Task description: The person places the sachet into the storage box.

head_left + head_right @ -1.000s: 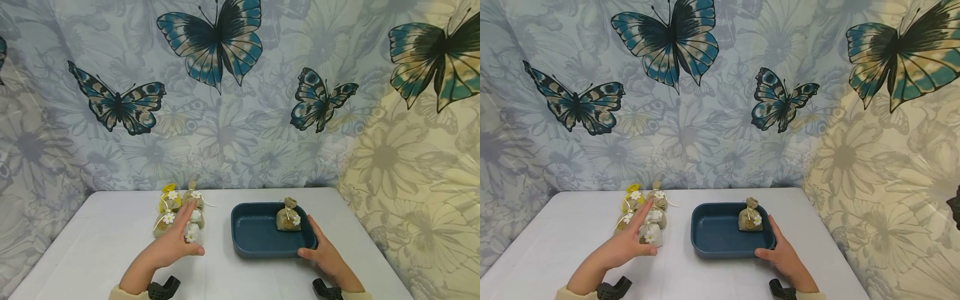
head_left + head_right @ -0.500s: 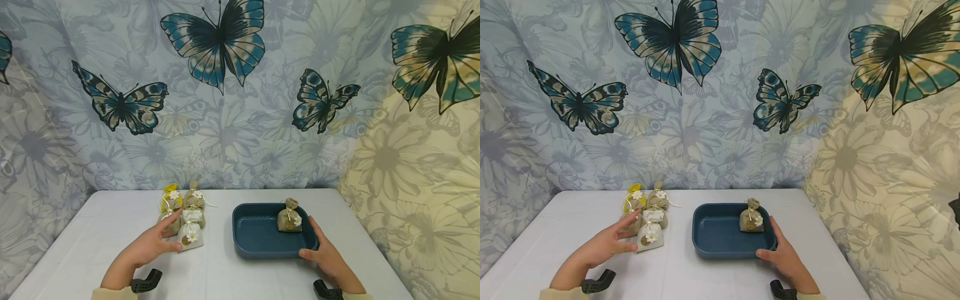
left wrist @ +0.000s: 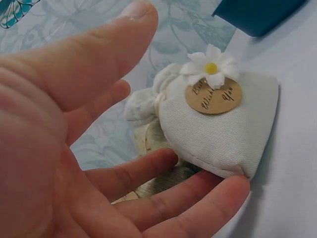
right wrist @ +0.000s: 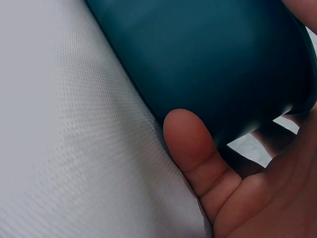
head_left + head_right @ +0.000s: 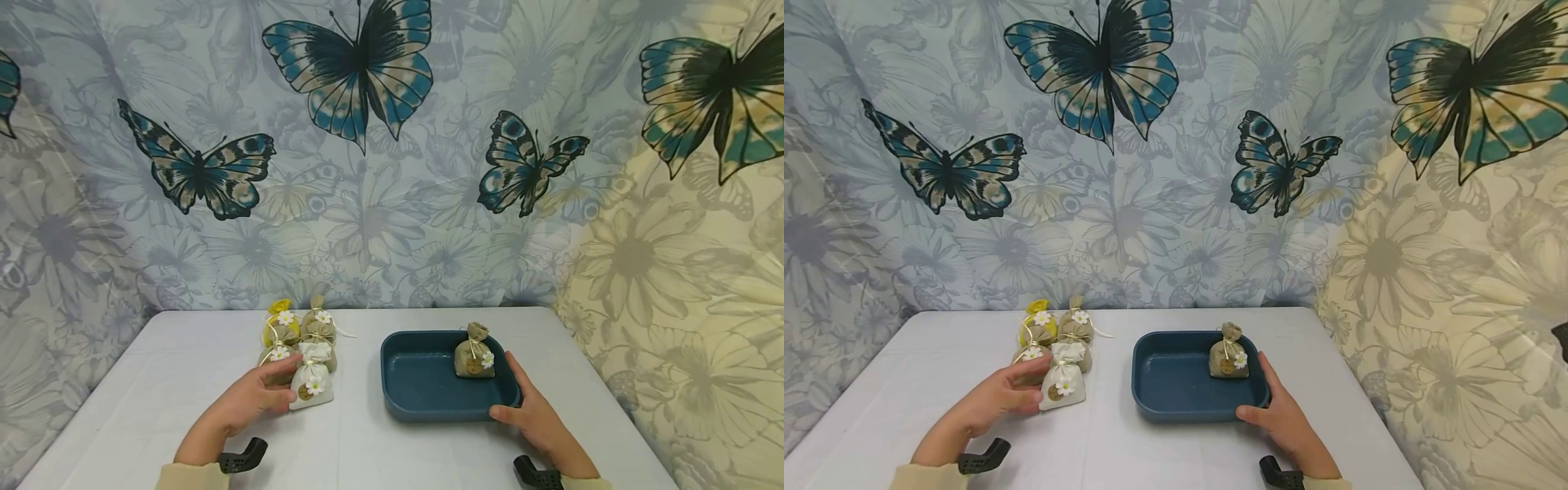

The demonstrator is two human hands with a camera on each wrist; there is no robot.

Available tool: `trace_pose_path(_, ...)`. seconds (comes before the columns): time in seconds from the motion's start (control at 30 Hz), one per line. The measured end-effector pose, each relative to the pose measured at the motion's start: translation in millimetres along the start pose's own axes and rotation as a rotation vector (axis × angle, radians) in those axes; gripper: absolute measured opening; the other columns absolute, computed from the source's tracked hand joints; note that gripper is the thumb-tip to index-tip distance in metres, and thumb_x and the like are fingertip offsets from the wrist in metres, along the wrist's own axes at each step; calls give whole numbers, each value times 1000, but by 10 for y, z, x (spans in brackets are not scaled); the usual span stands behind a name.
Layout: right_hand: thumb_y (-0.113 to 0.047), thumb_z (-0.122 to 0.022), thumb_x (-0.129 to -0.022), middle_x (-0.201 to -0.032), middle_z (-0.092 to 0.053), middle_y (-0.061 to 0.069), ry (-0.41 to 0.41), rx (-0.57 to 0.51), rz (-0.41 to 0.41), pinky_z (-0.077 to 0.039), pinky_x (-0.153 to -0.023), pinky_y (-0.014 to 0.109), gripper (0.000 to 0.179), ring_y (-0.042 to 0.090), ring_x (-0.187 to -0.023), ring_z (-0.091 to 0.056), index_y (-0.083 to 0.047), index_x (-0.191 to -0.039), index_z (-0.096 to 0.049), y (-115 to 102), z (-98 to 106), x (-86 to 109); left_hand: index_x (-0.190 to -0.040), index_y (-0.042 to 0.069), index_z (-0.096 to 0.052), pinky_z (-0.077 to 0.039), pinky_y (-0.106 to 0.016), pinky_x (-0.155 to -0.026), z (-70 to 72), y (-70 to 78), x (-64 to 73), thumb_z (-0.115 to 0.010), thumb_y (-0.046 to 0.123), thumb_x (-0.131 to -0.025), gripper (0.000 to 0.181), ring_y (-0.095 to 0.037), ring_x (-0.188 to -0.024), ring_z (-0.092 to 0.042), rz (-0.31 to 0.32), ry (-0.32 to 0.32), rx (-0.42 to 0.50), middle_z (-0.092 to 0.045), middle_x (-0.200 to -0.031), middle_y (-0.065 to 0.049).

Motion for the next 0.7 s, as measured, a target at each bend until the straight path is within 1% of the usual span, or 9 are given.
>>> trace_pose_path(0.13,-27,-79,-87,-165,0,14,0,6,-2,-9,-107,72,110,44,-147,-2,-23,-162,2,-6,-3,-7,-153,-1,-34,-52,-47,-88,-8,-53,-26,-70,10,-94,71,-46,-132,-39,14,4,7,-14,-158,-31)
trace_pose_path(0.27,-26,-79,-87,-165,0,14,-1,11,3,-9,-107,72,111,44,-147,-1,-21,-162,2,-11,-2,-9,-152,-1,-36,-53,-46,-87,-14,-86,-45,-72,11,-93,70,-38,-127,-47,28,16,8,-13,-158,-31)
trace_pose_path(0.37,-25,-79,-87,-165,0,14,-5,14,11,-8,-107,72,110,44,-147,-1,-22,-162,2,-9,-2,-6,-151,-1,-38,-54,-45,-84,-22,-100,-52,-72,11,-93,69,-34,-121,-52,28,22,-7,-18,-156,-33)
trace_pose_path(0.47,-25,-79,-87,-165,-1,14,-2,14,17,-9,-107,72,110,45,-147,-2,-23,-162,1,-13,-6,0,-149,-1,-42,-54,-44,-82,-38,-112,-60,-73,12,-92,67,-31,-114,-56,25,31,-44,-24,-152,-34)
trace_pose_path(0.6,-25,-79,-87,-165,0,15,-5,16,16,-9,-107,72,110,46,-146,-2,-24,-162,1,-14,-4,2,-146,0,-48,-55,-43,-80,-61,-126,-77,-75,11,-90,63,-30,-112,-58,33,48,-90,-29,-149,-33)
trace_pose_path(0.7,-26,-79,-87,-165,0,15,-6,19,9,-10,-107,72,110,45,-147,-2,-26,-161,3,-12,-2,0,-142,1,-53,-56,-42,-79,-75,-138,-94,-76,8,-88,59,-30,-110,-59,31,63,-105,-33,-147,-31)
Point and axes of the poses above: each hand's wrist, its own x-axis away from the middle knuckle, its own z-axis out of the back of the hand, y = z × x, the point moved 1 cm from there along -x, towards the middle knuckle
